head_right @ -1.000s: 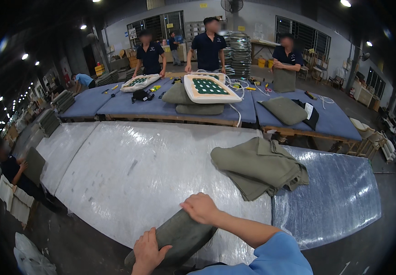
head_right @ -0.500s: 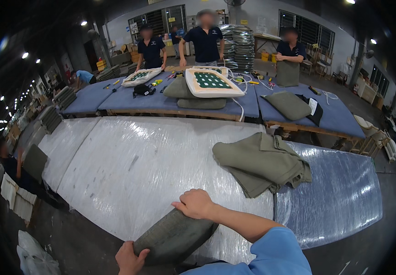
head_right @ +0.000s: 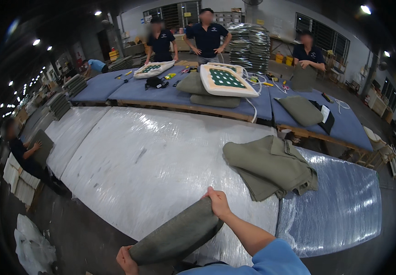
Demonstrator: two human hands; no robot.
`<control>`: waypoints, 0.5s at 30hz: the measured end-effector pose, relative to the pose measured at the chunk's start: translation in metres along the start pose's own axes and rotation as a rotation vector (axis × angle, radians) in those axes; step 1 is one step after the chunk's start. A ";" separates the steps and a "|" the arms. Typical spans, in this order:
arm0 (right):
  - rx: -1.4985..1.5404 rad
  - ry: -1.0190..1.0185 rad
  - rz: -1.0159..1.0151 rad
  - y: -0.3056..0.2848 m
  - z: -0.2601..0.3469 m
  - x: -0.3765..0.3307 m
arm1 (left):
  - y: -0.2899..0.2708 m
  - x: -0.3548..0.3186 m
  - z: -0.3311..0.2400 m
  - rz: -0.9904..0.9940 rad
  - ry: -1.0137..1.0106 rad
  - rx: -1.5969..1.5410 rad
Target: The person repeatedly folds green fabric cushions on a large work table in a warehouse. They smooth and align each cushion, fold it in half, and place it on a growing stack. Other workers are visible in the background performing similar tasks.
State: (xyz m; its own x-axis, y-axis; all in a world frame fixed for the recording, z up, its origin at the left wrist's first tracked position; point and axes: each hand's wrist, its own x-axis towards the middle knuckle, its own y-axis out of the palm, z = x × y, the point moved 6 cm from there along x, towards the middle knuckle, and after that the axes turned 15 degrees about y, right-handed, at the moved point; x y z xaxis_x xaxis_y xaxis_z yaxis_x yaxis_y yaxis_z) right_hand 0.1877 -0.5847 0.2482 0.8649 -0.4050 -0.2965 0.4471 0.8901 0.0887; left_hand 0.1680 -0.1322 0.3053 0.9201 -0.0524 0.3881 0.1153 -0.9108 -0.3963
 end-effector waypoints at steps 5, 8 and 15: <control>0.185 0.040 -0.047 -0.015 -0.035 0.001 | -0.007 -0.016 0.009 -0.078 -0.061 -0.268; 0.263 0.066 -0.046 -0.010 -0.052 0.007 | -0.013 -0.032 0.039 -0.253 -0.164 -0.394; 0.423 0.138 -0.063 -0.031 -0.087 0.007 | 0.012 -0.064 0.074 -0.317 -0.393 -0.809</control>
State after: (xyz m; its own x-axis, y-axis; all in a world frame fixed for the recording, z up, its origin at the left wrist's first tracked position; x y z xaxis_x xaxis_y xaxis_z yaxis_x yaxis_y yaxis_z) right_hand 0.1604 -0.5971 0.1610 0.8076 -0.3982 -0.4350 0.5764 0.6891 0.4393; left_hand 0.1379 -0.1095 0.2141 0.9674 0.2527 0.0130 0.2224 -0.8737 0.4327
